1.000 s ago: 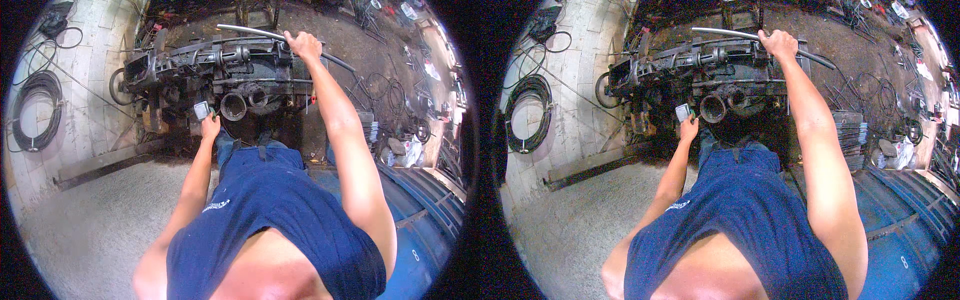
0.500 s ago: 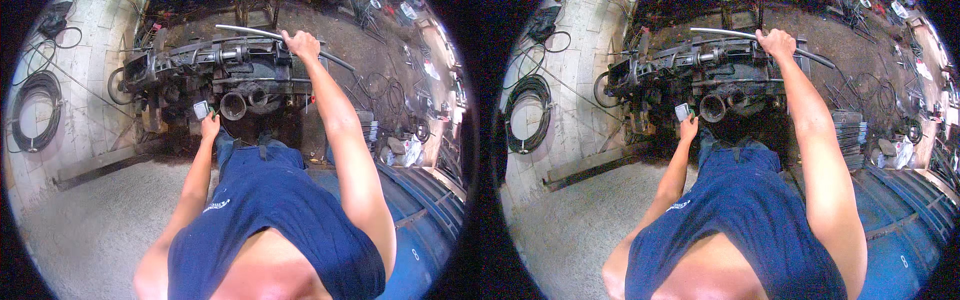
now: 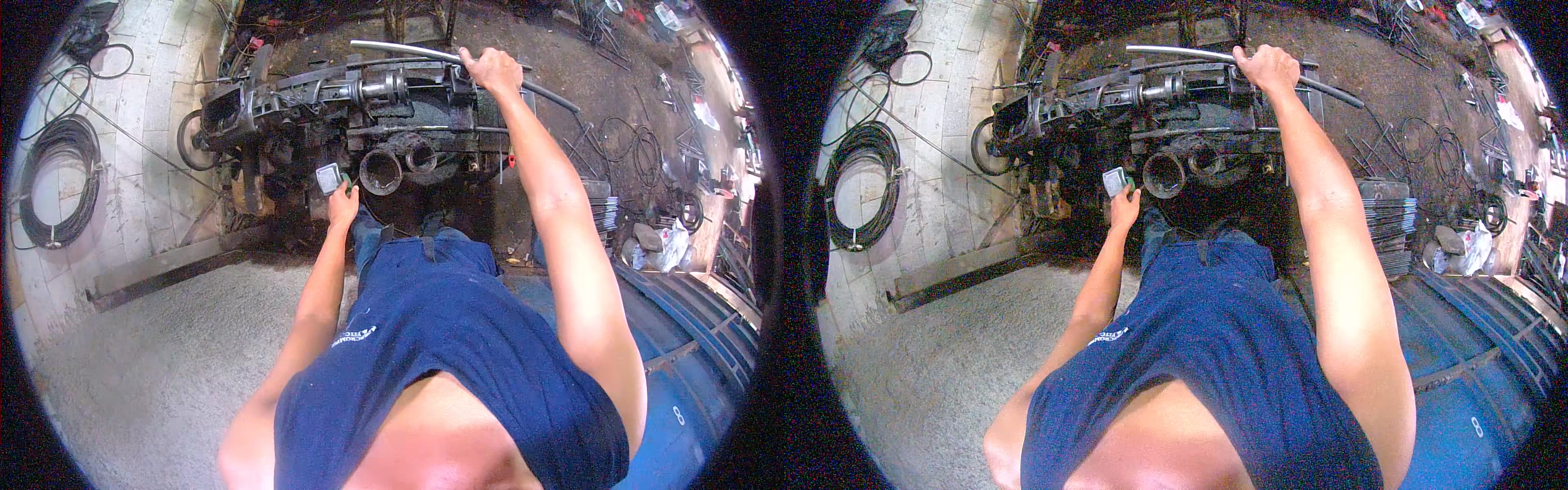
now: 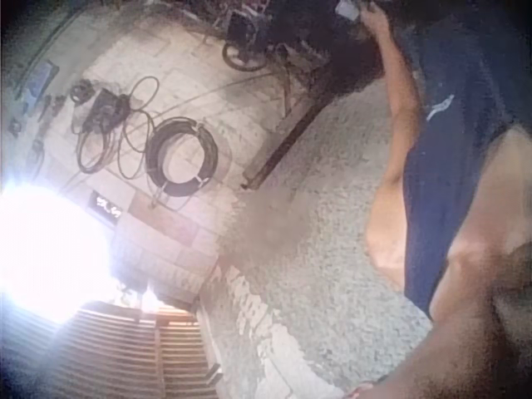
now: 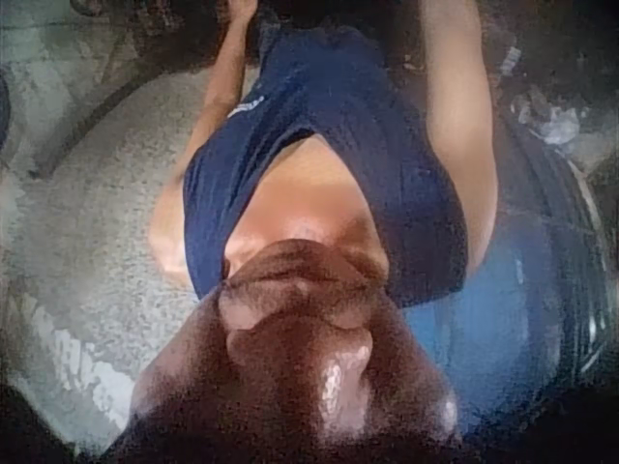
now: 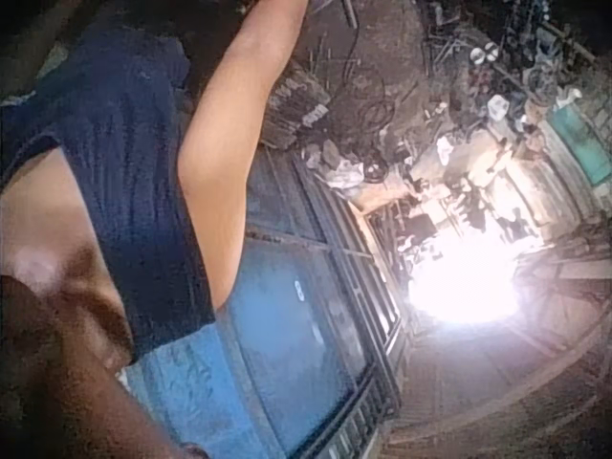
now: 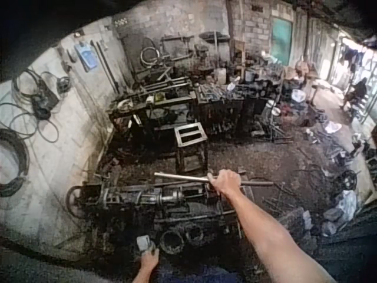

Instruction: Using a semi-automatic bending machine to shape a metal rod in a workshop environment.

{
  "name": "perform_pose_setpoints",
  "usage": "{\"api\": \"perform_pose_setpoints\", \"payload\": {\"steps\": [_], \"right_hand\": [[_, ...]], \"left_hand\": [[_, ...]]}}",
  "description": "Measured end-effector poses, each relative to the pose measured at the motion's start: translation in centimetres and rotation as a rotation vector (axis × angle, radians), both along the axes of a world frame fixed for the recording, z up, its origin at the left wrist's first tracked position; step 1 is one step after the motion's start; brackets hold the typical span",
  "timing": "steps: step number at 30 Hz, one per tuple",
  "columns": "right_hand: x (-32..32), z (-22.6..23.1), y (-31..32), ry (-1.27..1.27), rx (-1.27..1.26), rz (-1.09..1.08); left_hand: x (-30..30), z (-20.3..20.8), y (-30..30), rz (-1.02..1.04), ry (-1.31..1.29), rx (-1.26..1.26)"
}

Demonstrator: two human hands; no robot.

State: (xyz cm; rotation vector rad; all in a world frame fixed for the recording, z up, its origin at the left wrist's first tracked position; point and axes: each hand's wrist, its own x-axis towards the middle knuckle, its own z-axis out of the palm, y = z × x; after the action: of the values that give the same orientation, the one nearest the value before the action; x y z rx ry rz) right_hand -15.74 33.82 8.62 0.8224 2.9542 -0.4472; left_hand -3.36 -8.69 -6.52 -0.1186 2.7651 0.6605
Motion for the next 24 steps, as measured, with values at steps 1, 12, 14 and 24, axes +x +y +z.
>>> {"api": "perform_pose_setpoints", "payload": {"steps": [1, 12, 14, 24], "right_hand": [[0.0, 0.0, 0.0, -0.01, 0.002, -0.003], [0.3, -0.1, 0.3, -0.006, -0.008, -0.019], [0.3, -0.2, 0.5, -0.003, -0.017, -0.019], [-0.1, 0.3, -0.3, -0.021, 0.012, 0.007]], "left_hand": [[0.0, 0.2, 0.1, 0.0, -0.019, 0.002], [0.0, -0.9, -0.4, 0.045, -0.055, 0.048], [0.0, -0.7, -0.3, 0.031, -0.04, 0.052], [0.0, -1.0, -0.4, 0.026, -0.011, 0.048]]}}
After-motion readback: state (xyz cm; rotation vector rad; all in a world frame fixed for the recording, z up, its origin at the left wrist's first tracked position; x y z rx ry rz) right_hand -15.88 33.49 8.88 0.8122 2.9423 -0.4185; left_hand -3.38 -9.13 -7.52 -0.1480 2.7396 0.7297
